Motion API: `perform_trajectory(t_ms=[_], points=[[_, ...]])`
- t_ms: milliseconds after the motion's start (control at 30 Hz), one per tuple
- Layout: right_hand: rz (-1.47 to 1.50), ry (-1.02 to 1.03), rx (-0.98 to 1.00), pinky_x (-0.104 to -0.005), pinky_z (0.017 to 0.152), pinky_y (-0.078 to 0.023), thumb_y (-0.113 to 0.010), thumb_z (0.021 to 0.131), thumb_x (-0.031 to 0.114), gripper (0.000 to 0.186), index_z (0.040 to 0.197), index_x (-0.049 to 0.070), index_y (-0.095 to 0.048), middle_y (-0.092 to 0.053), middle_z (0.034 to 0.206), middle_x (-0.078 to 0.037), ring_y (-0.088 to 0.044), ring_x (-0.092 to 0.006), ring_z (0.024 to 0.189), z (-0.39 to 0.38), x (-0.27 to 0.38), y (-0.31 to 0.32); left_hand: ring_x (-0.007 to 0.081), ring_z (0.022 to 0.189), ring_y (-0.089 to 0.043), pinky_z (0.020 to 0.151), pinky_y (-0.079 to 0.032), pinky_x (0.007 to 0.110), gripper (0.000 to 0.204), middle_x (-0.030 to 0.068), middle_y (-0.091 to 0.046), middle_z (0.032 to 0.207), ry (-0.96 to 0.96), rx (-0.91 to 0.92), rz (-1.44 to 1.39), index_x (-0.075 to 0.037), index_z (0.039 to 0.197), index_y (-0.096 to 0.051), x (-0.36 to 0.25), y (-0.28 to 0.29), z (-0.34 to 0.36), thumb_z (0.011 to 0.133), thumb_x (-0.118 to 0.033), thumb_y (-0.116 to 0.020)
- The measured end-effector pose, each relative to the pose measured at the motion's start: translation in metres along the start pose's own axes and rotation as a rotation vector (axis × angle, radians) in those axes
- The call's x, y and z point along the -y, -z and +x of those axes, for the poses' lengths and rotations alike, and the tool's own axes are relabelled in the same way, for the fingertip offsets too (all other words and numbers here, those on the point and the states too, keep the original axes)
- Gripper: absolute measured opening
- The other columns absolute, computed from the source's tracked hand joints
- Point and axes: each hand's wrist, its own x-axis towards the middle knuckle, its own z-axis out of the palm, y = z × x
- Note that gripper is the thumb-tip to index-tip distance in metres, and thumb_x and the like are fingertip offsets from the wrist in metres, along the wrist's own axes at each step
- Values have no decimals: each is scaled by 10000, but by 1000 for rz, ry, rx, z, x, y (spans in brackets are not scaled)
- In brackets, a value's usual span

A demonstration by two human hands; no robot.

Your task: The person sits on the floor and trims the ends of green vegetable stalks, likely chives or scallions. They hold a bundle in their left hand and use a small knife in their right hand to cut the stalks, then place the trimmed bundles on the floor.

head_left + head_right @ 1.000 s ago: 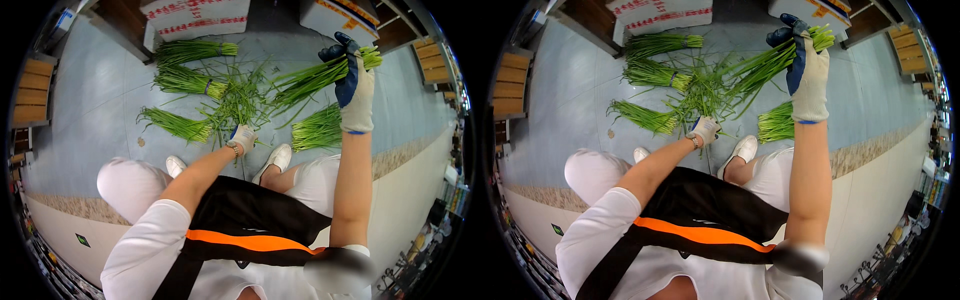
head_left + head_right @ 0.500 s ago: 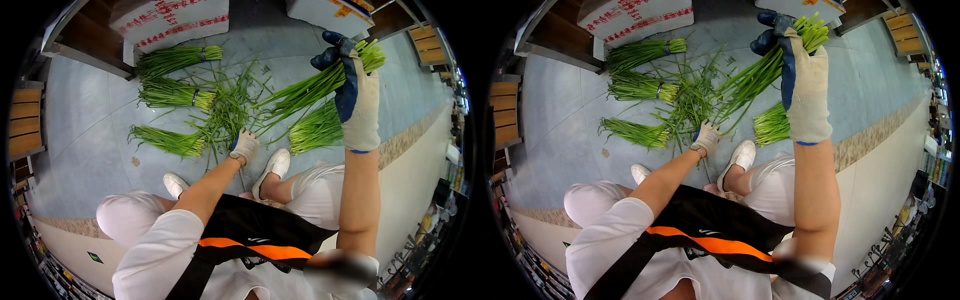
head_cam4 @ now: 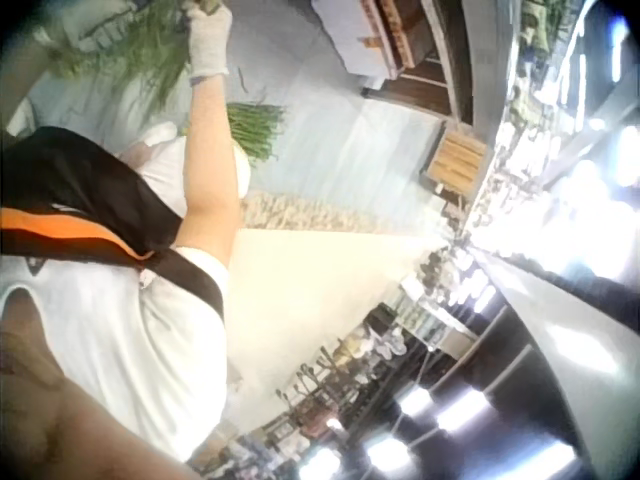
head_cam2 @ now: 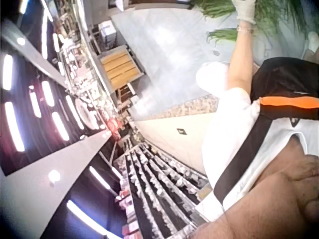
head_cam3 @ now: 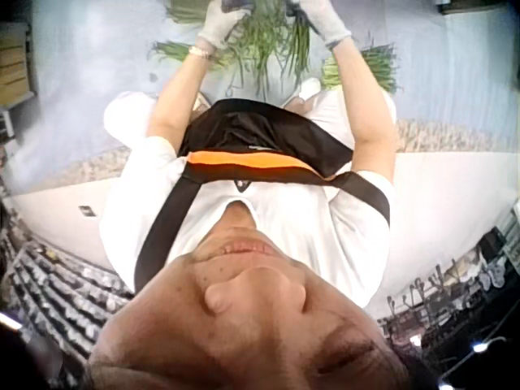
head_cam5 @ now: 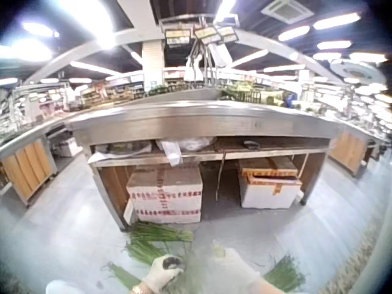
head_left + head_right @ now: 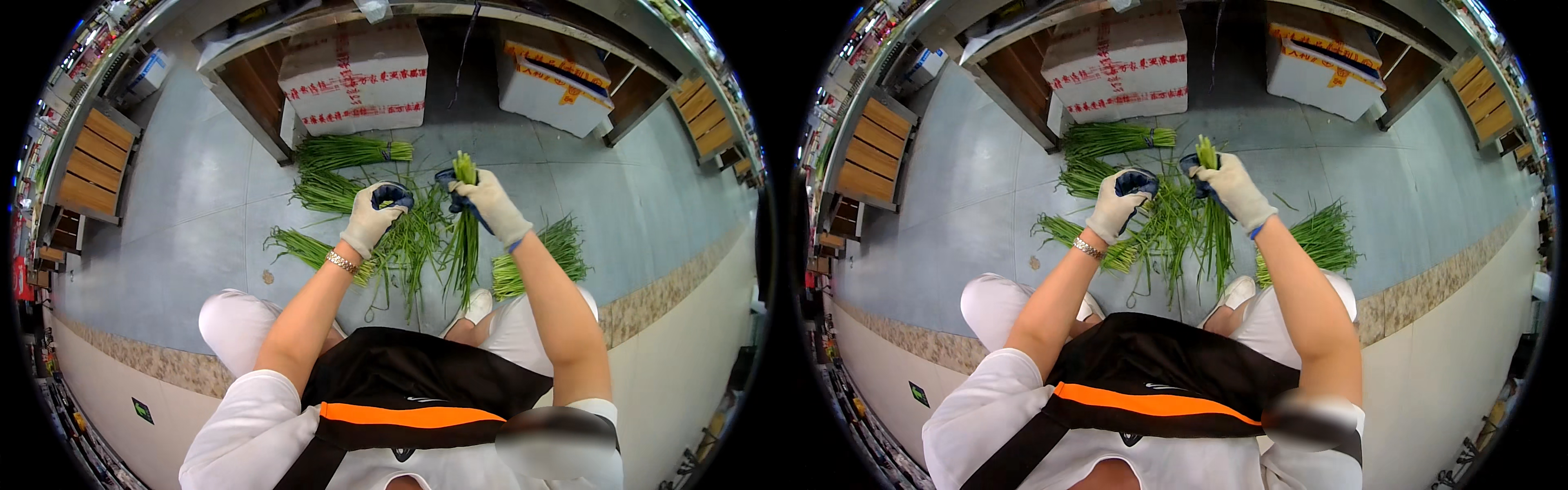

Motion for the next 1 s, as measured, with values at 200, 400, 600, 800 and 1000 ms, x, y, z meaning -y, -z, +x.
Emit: perform_trajectory(t_ms=[200,400,600,800,1000], points=[[-143,140,-42,-253,702,-436,-576,823,87,175,918,-22,-676,-644,804,-12,-536,-94,745,-7,28,-5,148,686,-628,644,-485,253,308,76,-655,659,386,137,419,-10,782,-696,34,31,-17,799,-314,-654],[-131,157,-202,-252,732,-448,-597,824,78,168,902,-54,-664,-671,831,-47,-569,-109,767,-29,75,-4,257,988,-640,821,-499,359,400,189,-672,1030,71,345,1468,-76,1121,-657,158,-1,-93,765,-256,-678],[-80,111,-303,-229,695,-430,-637,815,105,168,898,-41,-634,-591,733,-14,-516,-93,708,-41,97,-6,178,591,-605,571,-484,306,194,71,-665,788,967,-259,-244,-26,912,-673,213,-29,-21,812,-189,-707],[-232,15,-405,-217,724,-451,-666,772,100,234,958,-41,-642,-610,782,-23,-537,-88,712,-30,84,-4,286,956,-625,791,-529,416,582,152,-568,1250,1270,-479,130,-29,1336,-475,229,-69,33,867,-324,-650],[-151,-42,-308,-245,622,-414,-639,789,99,180,889,-50,-626,-577,710,-18,-478,-69,664,-17,77,-4,316,897,-636,760,-502,421,317,188,-637,1072,1113,-482,179,-30,1116,-608,215,-76,35,861,-218,-613]])
